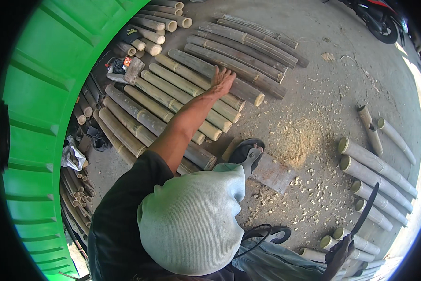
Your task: The person is shaving and cutting bamboo stalks using a large knife.
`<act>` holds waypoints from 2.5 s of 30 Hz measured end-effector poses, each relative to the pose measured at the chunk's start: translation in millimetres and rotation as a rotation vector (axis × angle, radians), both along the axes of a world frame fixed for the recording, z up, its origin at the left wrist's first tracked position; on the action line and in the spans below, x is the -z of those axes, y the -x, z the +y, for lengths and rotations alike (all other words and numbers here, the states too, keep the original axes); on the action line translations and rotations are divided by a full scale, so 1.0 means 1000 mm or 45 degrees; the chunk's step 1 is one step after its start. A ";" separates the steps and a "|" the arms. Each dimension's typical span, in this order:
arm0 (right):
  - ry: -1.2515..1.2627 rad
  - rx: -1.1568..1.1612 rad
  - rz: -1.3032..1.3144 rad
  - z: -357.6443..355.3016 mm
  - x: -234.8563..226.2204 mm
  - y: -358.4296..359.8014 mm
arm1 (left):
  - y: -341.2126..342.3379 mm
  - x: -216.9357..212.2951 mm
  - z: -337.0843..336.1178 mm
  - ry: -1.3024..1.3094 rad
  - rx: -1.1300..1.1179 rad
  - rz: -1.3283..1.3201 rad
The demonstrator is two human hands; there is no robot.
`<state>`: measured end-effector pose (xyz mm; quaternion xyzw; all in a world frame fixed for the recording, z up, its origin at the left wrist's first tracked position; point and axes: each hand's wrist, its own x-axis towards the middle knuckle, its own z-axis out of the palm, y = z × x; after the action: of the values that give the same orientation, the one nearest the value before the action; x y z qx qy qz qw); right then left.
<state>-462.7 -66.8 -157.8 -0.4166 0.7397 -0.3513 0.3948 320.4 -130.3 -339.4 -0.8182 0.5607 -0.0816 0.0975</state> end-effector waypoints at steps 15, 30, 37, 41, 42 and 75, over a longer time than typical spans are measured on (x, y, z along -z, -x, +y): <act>-0.058 -0.299 0.247 -0.010 0.023 0.018 | 0.084 -0.017 -0.043 0.207 0.257 0.291; -0.114 -0.459 0.837 -0.013 0.041 0.043 | 0.156 0.039 -0.113 0.087 0.429 0.448; -0.013 -0.470 0.860 -0.009 0.023 0.006 | 0.136 0.040 -0.090 0.271 0.494 0.258; -0.096 -0.380 0.676 0.001 -0.003 -0.003 | 0.136 -0.021 -0.107 0.282 0.662 0.414; -0.113 -0.338 0.553 0.002 -0.021 -0.017 | 0.139 -0.042 -0.112 0.339 0.715 0.462; 0.446 -0.396 0.126 0.042 -0.056 -0.177 | 0.287 -0.389 -0.010 0.412 0.571 1.573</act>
<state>-285.3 -25.1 -101.7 -0.6043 0.6130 -0.3883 0.3291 32.9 -140.1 49.4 -0.5826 0.6505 0.3001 -0.3838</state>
